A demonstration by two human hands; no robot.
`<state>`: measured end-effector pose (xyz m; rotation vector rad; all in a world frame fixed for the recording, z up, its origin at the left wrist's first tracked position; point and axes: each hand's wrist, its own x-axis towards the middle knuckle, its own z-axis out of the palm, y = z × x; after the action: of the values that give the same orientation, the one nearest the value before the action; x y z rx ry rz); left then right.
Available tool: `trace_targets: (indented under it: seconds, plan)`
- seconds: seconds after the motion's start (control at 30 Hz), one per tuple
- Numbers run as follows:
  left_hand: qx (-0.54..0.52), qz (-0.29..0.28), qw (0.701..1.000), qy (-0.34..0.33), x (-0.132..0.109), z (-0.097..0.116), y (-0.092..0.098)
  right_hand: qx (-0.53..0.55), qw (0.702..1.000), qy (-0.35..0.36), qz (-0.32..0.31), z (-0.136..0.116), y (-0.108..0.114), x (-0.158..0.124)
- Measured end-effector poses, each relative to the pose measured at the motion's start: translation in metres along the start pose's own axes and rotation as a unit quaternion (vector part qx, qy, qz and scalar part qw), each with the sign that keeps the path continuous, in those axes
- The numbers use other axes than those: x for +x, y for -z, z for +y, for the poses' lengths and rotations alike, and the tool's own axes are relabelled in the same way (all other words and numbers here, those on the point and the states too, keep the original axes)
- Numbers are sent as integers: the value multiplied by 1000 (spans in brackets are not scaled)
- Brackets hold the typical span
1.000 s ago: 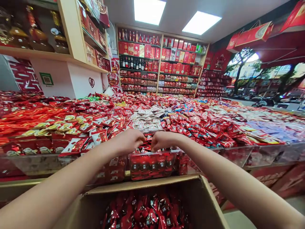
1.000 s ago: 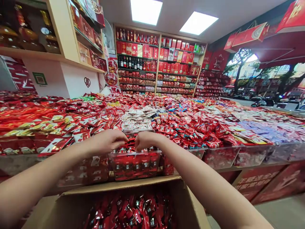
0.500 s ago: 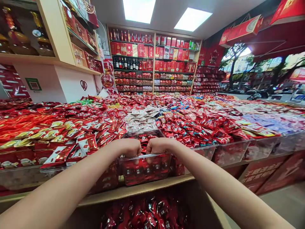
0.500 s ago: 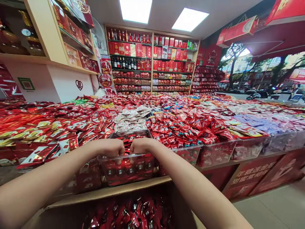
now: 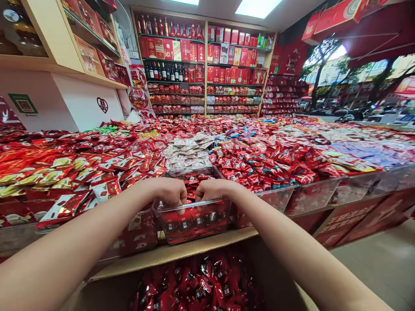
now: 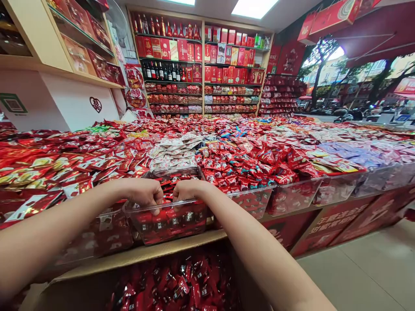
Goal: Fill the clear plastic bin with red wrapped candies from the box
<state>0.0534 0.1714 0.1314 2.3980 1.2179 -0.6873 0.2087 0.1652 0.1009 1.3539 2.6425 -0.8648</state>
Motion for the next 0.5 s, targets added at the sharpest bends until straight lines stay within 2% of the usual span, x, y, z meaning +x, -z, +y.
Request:
trace_targets:
  seconds: [0.23,0.5]
  plan:
    - [7,-6,1000,10,-2,10,-1,3,1000,6,25,-2,0,-4]
    - [24,-8,999,20,-4,5,2,37,999,15,20,2,0,-4]
